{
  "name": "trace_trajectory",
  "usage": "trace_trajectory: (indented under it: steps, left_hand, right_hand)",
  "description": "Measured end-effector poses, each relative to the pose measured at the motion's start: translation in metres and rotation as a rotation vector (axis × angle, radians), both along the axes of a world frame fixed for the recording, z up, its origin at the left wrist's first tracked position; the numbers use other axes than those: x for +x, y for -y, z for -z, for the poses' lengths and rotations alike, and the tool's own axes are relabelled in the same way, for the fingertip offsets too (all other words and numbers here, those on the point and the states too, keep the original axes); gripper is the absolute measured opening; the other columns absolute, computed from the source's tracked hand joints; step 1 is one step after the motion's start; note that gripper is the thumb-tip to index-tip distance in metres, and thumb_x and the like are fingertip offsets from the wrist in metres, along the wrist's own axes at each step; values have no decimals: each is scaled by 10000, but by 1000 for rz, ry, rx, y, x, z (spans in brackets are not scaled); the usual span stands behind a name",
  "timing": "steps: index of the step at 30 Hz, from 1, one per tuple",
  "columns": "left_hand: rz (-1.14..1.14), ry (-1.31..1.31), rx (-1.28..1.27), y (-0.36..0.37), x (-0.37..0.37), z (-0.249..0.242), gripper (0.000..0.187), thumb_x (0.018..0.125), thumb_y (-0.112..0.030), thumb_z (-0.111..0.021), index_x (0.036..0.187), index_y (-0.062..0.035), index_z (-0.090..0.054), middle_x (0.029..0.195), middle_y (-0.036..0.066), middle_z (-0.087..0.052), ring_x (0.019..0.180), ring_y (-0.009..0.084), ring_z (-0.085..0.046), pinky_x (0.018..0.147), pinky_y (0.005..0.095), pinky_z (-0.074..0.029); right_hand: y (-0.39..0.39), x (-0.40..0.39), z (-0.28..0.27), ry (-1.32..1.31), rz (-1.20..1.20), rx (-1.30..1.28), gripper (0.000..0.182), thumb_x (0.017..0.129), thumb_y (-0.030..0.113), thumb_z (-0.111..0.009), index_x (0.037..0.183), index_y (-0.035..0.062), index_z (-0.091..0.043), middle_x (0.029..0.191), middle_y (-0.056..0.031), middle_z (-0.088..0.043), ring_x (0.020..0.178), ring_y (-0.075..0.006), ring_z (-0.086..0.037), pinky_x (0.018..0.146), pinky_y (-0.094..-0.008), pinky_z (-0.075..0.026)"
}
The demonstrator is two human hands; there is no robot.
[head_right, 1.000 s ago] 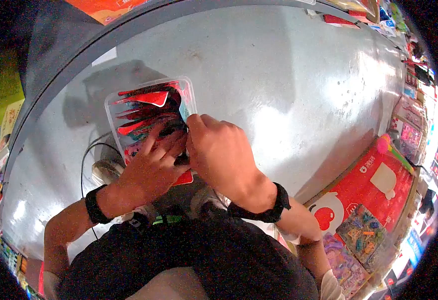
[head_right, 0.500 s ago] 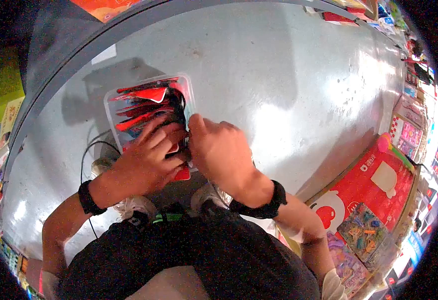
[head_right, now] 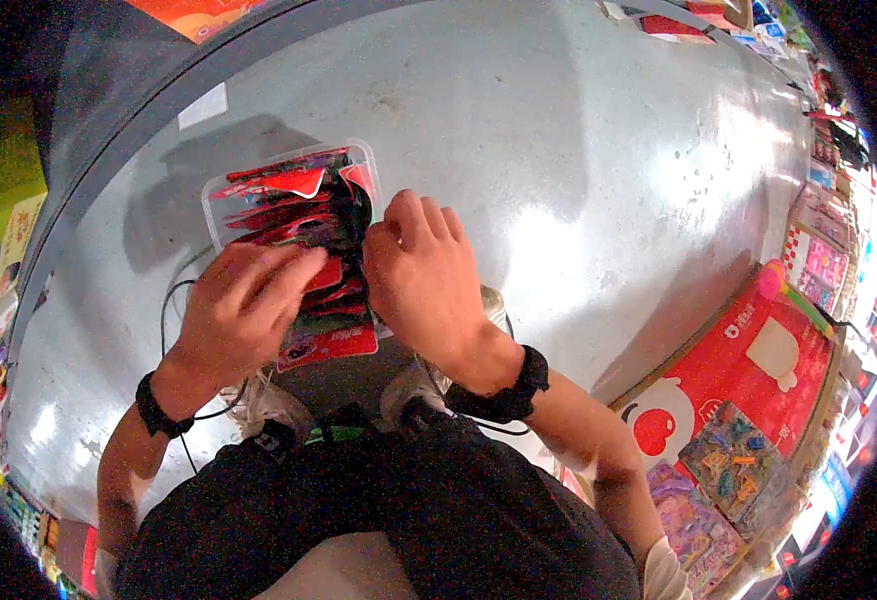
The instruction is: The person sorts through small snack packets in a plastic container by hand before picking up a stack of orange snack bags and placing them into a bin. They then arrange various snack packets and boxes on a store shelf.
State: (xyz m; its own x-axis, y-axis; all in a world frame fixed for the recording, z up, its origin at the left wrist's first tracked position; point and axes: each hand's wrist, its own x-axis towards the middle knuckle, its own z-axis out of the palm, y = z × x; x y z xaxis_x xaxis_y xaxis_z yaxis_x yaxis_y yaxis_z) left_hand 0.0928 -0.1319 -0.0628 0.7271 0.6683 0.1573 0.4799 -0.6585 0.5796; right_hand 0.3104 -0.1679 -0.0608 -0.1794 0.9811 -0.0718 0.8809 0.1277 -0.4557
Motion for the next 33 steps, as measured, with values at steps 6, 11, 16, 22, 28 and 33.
trace_trajectory:
  steps: [6,11,16,22,28,33]
  left_hand:
    - [-7,-94,-116,-4,-19,-6,271,768,-94,-756,1027,-61,-682,1001,110,-653,907,303,-645,825,423,-526]
    - [-185,32,-66,-5,-18,-8,272,798,-92,-754,1053,-45,-672,1048,114,-645,938,294,-641,816,419,-526]
    - [-283,-21,-89,-17,-15,-1,213,833,-56,-701,1041,-52,-653,1002,77,-635,896,287,-613,763,406,-515]
    - [-221,-66,-113,-27,-14,-2,182,810,-11,-671,989,-43,-657,947,72,-635,858,292,-605,742,411,-510]
    - [-107,10,78,-19,-19,-8,277,697,19,-674,966,-42,-687,942,80,-629,910,293,-622,776,418,-517]
    - [-158,287,58,-21,-23,-39,261,720,122,-642,956,16,-669,971,146,-628,840,309,-631,688,353,-526]
  right_hand:
    - [-3,0,10,58,-69,-23,115,731,61,-639,836,25,-613,963,-128,-526,912,-302,-550,806,-410,-446]
    - [-2,0,8,95,-85,-28,116,723,54,-629,836,28,-615,967,-131,-531,918,-307,-551,825,-412,-446]
    - [2,0,-8,-23,17,-1,128,805,87,-672,922,53,-632,915,-115,-540,865,-309,-569,775,-424,-458]
    - [-10,5,-27,-204,116,97,241,761,16,-753,975,66,-655,795,-75,-537,679,-230,-564,582,-352,-455]
    - [-15,9,-25,-296,105,93,292,771,32,-753,1053,65,-683,848,-80,-584,708,-208,-587,608,-337,-482]
    - [-22,13,-39,-578,-38,-15,396,774,167,-781,1128,34,-666,1042,-161,-642,946,-345,-641,805,-405,-522]
